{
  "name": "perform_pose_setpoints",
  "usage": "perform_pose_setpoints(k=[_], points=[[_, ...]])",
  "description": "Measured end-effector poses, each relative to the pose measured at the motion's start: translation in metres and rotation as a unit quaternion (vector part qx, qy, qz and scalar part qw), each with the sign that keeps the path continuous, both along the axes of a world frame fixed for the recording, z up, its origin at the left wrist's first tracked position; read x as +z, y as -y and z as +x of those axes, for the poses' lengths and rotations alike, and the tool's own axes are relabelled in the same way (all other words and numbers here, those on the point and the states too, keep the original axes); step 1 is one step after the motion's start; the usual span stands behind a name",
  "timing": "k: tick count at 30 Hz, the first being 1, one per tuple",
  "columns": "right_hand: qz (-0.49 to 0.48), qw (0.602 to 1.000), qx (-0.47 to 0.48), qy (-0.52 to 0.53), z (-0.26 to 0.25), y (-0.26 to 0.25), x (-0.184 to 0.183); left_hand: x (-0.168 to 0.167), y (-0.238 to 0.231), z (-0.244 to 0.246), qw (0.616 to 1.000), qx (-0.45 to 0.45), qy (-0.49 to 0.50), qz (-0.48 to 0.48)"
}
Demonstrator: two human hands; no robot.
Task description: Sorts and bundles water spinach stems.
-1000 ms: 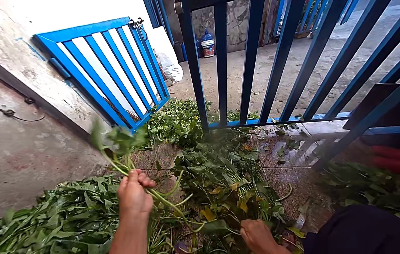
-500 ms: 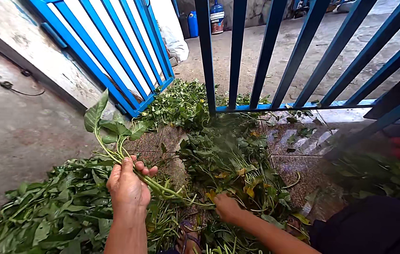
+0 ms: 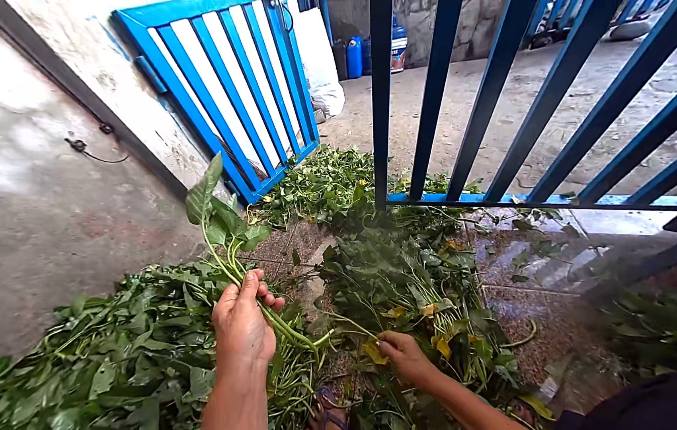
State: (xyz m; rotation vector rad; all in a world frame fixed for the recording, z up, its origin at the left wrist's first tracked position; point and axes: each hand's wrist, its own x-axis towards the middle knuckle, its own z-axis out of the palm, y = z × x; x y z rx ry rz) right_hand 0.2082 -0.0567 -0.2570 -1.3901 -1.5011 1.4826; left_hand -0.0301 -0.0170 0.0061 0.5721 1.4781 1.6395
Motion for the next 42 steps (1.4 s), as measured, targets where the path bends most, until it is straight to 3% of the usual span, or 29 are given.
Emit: perform_pose_setpoints(k=[6, 16, 32, 42], points=[[0.117, 0.982, -0.107, -0.100, 0.009, 0.007, 0.051, -0.006, 0.000, 0.013, 0.999, -0.043, 0.006, -0.023], [0.291, 0.945, -0.148, -0.034, -0.009, 0.024, 0.064, -0.014, 0.005, 0.046, 0.988, -0.149, 0.029, -0.025], [0.330, 0.935, -0.111, -0.069, -0.022, 0.025, 0.088, -0.033, -0.012, 0.053, 0.982, -0.111, 0.109, -0.110], [0.316, 0.942, -0.093, -0.065, -0.015, 0.026, 0.089, -0.029, -0.009, 0.052, 0.948, -0.294, 0.117, -0.015]])
